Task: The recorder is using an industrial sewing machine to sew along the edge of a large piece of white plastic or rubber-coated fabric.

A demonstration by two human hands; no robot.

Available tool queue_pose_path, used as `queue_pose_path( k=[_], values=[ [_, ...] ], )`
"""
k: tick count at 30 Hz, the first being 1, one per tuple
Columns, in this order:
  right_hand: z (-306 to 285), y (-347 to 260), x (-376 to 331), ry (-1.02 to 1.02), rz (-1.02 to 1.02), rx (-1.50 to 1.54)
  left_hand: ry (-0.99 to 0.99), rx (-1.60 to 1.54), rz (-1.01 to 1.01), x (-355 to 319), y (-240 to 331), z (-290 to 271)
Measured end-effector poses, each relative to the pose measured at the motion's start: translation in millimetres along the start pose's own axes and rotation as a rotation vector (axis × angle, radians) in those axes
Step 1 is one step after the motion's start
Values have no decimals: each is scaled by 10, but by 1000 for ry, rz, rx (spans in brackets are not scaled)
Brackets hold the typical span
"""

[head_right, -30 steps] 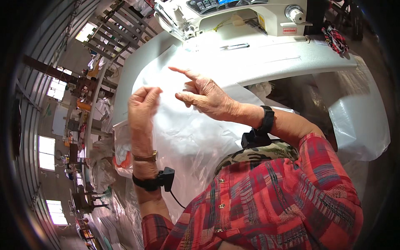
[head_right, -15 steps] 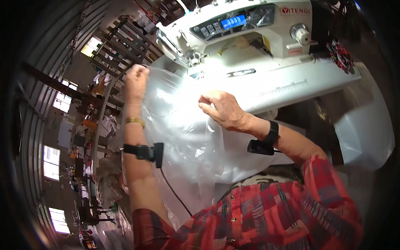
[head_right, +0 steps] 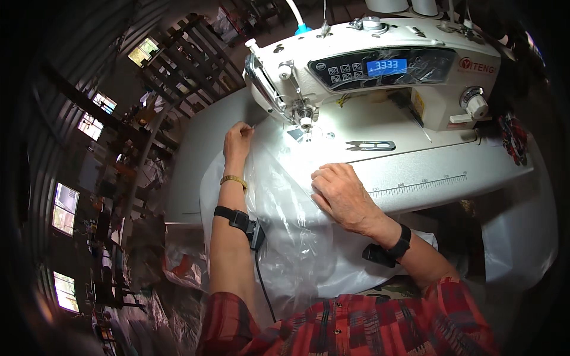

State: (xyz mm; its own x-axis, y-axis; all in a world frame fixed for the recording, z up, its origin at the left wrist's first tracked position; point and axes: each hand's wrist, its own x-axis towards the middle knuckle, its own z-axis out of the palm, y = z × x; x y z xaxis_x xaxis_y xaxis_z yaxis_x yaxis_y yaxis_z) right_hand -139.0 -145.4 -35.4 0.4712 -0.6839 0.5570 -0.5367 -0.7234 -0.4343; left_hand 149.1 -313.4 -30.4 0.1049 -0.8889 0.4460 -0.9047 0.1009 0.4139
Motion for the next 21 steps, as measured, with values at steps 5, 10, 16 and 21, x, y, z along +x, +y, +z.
queue_pose_path(
  k=[5,10,16,21],
  values=[
    [-1,-7,-6,-31,-6,-23,37,5,91,-75,-156,138],
    [-5,-9,-29,-42,-7,5,162,-52,88,-135,-180,228],
    [-84,-4,-163,-66,-57,30,77,-29,13,-265,-91,188],
    [-88,85,-471,18,-135,-106,139,-217,49,-552,117,71]
  ],
)
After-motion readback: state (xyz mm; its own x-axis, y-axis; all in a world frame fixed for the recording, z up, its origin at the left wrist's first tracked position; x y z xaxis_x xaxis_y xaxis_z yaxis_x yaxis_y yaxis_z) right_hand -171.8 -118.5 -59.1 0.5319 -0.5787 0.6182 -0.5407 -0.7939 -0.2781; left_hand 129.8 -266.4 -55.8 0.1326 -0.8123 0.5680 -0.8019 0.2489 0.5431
